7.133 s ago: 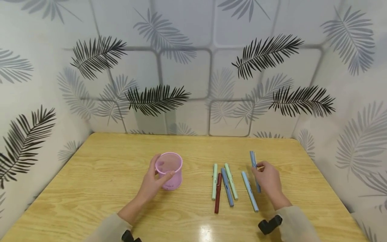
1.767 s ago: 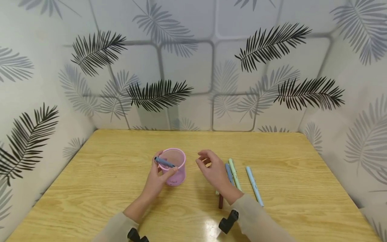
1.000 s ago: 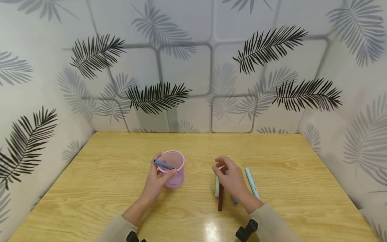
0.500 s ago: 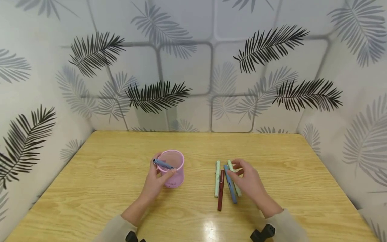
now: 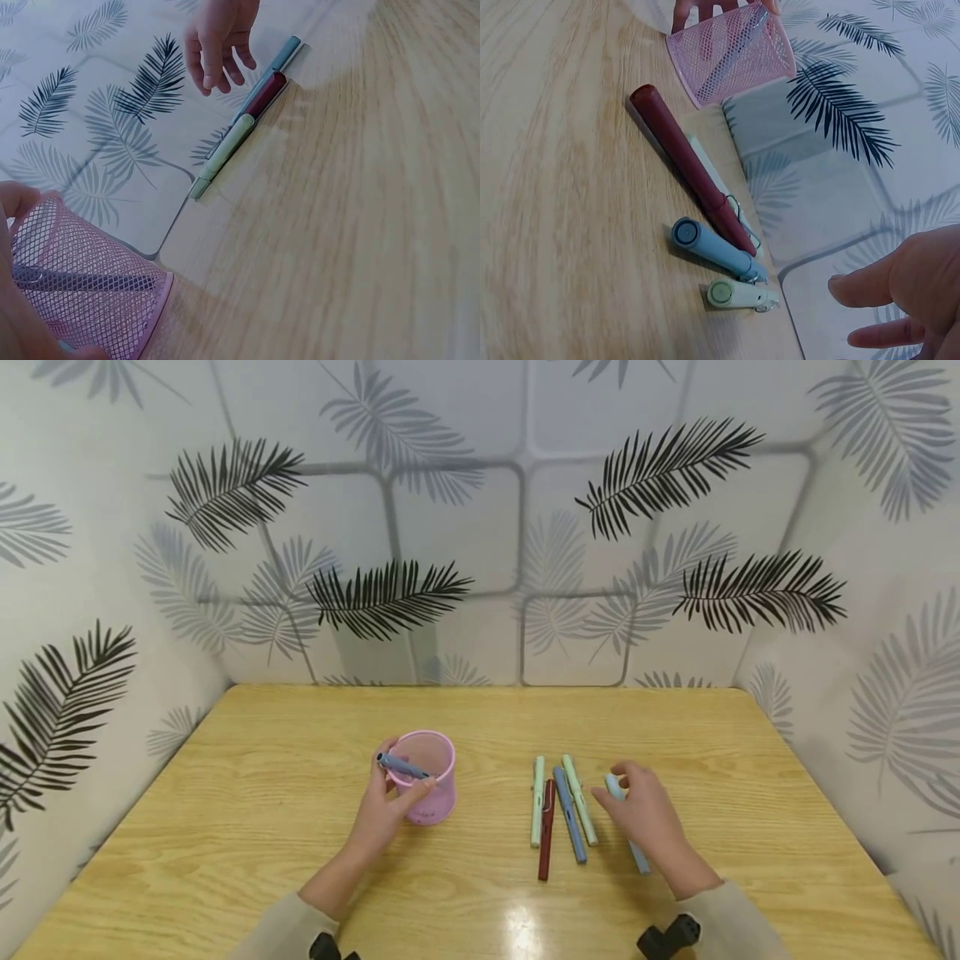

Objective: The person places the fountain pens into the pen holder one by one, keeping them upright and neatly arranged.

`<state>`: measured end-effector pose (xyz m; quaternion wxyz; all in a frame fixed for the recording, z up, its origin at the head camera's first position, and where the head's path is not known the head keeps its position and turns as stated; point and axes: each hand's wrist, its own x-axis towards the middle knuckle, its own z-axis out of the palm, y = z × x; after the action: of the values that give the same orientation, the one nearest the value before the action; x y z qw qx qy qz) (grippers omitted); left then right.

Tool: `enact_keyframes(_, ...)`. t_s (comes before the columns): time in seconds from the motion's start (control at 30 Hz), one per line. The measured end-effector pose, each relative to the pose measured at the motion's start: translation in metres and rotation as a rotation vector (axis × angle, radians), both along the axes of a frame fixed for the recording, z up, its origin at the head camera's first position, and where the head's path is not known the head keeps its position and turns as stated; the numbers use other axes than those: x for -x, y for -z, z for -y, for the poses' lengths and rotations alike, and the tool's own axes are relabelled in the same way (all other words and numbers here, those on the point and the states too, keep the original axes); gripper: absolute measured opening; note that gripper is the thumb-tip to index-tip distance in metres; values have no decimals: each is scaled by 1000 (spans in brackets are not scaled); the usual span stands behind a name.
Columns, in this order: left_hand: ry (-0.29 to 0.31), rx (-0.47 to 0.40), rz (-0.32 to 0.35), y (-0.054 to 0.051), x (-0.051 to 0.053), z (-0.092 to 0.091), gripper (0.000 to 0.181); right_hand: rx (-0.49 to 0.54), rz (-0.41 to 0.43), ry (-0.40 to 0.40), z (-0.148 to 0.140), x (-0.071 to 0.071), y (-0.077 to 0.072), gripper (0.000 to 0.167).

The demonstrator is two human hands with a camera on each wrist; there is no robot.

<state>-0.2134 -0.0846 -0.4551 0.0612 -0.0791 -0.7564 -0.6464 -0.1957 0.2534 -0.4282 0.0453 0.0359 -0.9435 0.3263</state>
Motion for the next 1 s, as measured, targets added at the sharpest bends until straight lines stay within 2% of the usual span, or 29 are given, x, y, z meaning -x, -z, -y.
enact_keyframes(0.23,-12,-3,6,-1,-2,1,75,-47,30,-1,-5,3,7,53)
enact_keyframes(0.43,5,-13,20,-2,-1,2,76,-40,83,-9,-7,5,13,58)
enact_keyframes(0.7,29,-18,5,-30,-18,-2,73,-61,101,21,-9,6,19,60)
enact_keyframes(0.87,30,-23,1,-32,-19,-3,72,-88,128,32,-11,9,21,52)
enact_keyframes(1.0,27,-29,3,-31,-19,-3,73,-116,111,27,-12,12,22,39)
